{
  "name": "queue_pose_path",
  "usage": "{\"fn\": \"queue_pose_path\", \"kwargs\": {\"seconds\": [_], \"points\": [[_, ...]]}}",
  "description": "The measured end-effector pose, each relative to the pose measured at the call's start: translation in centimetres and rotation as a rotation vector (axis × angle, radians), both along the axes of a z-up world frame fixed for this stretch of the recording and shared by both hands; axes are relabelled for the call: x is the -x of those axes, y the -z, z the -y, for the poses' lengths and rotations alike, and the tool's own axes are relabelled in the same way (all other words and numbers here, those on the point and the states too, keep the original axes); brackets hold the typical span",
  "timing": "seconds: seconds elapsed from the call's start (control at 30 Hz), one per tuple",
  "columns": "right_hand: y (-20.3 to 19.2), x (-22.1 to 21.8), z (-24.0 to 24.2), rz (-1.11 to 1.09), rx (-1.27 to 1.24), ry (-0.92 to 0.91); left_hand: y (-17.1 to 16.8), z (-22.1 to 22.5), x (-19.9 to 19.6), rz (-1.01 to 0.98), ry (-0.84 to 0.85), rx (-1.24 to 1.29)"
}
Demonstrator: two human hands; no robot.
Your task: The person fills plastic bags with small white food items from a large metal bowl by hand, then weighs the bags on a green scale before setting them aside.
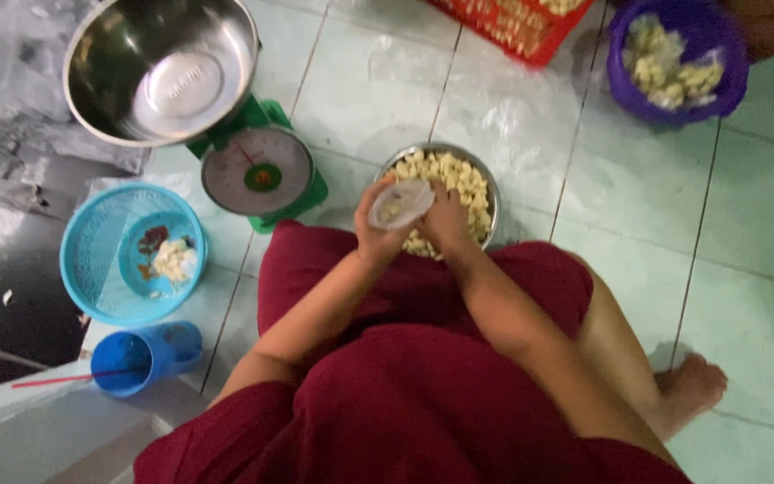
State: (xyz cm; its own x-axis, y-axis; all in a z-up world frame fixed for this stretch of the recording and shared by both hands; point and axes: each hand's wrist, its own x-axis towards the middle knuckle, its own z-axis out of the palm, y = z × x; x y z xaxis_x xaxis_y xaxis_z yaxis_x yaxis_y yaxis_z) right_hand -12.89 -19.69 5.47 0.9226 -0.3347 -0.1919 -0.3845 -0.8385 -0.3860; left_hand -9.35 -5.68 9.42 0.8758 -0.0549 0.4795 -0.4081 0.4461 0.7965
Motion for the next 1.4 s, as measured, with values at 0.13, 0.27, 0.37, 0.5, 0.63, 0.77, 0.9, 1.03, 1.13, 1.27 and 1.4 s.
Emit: {"fn": "queue_pose_path", "kwargs": {"seconds": [0.13, 0.27, 0.37, 0.5, 0.63, 0.77, 0.9, 1.03, 1.13, 1.27, 1.4], "points": [[2.6, -0.1, 1.4, 0.081, 0.213, -0.151, -0.2, -0.1, -0.5, 0.073, -0.061, -0.109], [2.3, 0.3, 2.0, 0.194, 0.130, -0.051, 0.5, 0.2, -0.3, 0.089, -0.058, -0.156], [3.9, 0.0, 3.6, 0.227, -0.026, 0.076, 0.7, 0.2, -0.5, 0.102, -0.069, -0.228], [6.4, 0.0, 6.2, 0.265, -0.299, 0.337, 0.0, 0.1, -0.6, 0.097, -0.068, -0.389], [-5.7, 0.0, 7.2, 0.337, -0.781, 0.515, 0.1, 0.6, -0.8, 0.118, -0.036, -0.392], [-17.6, 0.7, 3.4, 0.679, -1.263, 0.386, -0.5, 1.5, 0.0, 0.103, -0.008, -0.459], [-17.9, -1.0, 0.8, 0.863, -1.325, 0.169, -2.1, 1.7, 0.8, 0.043, 0.023, -0.596], [-17.6, -1.5, -0.3, 0.982, -1.312, 0.046, -0.9, 2.0, 0.9, -0.001, 0.003, -0.646], [-17.3, -1.2, -0.7, 1.025, -1.241, 0.021, -1.5, 1.9, 1.6, -0.051, 0.077, -0.684], [-17.3, -0.8, -0.9, 1.026, -1.173, -0.017, -2.1, 2.1, 1.7, -0.098, 0.132, -0.573], [-17.6, -0.6, -1.3, 1.042, -1.106, -0.068, -1.0, 2.4, 1.2, -0.080, 0.119, -0.506]]}}
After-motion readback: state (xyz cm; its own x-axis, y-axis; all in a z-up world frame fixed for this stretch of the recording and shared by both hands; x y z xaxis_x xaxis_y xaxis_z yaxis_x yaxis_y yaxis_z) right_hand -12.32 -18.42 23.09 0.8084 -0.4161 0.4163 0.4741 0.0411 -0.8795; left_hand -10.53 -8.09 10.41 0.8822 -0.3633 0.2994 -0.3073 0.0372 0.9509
